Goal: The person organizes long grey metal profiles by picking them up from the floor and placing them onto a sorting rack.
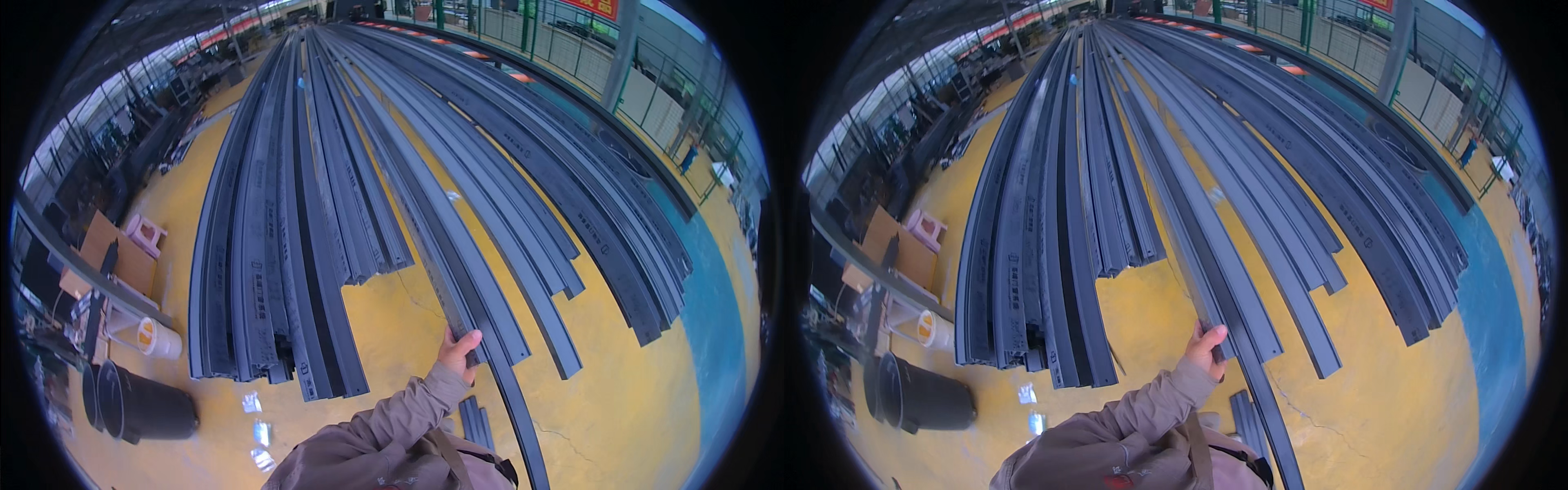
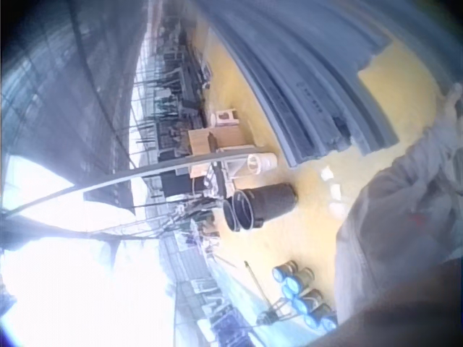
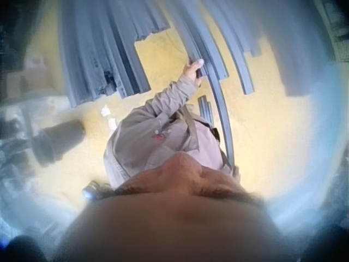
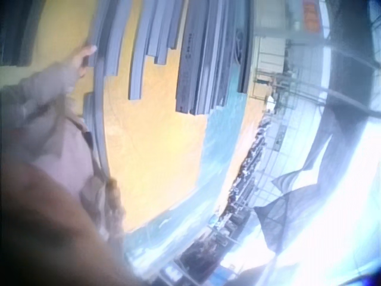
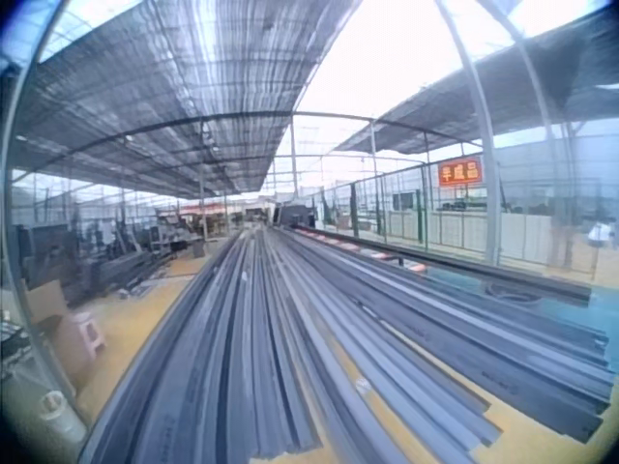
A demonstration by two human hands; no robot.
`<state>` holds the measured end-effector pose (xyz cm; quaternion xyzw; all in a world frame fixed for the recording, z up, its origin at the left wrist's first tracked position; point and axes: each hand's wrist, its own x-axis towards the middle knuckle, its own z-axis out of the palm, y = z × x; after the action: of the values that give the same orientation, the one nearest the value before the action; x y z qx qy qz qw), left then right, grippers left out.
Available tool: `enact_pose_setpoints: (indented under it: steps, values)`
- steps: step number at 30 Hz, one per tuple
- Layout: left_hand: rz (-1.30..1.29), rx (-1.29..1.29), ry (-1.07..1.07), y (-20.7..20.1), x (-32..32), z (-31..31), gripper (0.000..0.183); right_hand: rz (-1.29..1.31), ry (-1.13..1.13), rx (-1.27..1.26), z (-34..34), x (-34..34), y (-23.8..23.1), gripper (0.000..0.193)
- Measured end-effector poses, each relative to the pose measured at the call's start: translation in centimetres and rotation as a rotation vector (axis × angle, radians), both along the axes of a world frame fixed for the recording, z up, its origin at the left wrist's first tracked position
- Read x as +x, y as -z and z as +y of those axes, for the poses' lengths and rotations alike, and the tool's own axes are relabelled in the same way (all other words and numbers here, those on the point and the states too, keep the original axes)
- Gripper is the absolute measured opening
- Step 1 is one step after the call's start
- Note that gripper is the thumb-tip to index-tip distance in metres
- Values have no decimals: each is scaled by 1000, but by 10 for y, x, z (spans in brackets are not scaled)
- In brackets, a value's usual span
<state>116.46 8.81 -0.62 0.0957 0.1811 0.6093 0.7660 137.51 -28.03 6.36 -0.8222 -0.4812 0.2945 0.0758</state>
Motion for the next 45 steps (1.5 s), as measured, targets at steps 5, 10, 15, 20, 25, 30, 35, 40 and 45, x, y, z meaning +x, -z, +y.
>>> enact_pose_setpoints:
  steps: [5, 10, 15, 20, 25, 30, 35, 40, 45]
  values:
    - [-23, -12, 31, 1, 12, -15, 50, -51, 60, -94, -58, 16, 10, 41]
    - [35, -50, -65, -8, -2, 3, 48, -84, -146, 21, 85, -36, -2, 36]
    - [77, 43, -59, -7, -19, 41, 39, 50, -3, 76, 40, -33, -19, 29]
    - [-155, 17, 68, 0, -10, 7, 51, -30, 160, -99, -82, 13, -10, 25]
    - [-404, 54, 266, 34, -10, -17, 61, -126, 143, -104, -89, 18, -11, 21]
    - [-114, 139, 171, 12, 1, -2, 56, -159, 108, -51, -72, 14, -17, 16]
    - [70, 51, 136, 21, -10, 10, 56, -235, 111, -21, -108, 21, -8, 13]
    - [118, 32, 91, -11, -1, 10, 46, -484, -44, 85, -221, 50, 51, 10]
    - [38, 36, 115, -12, 13, 6, 45, -246, -18, -7, -38, 17, 9, 15]
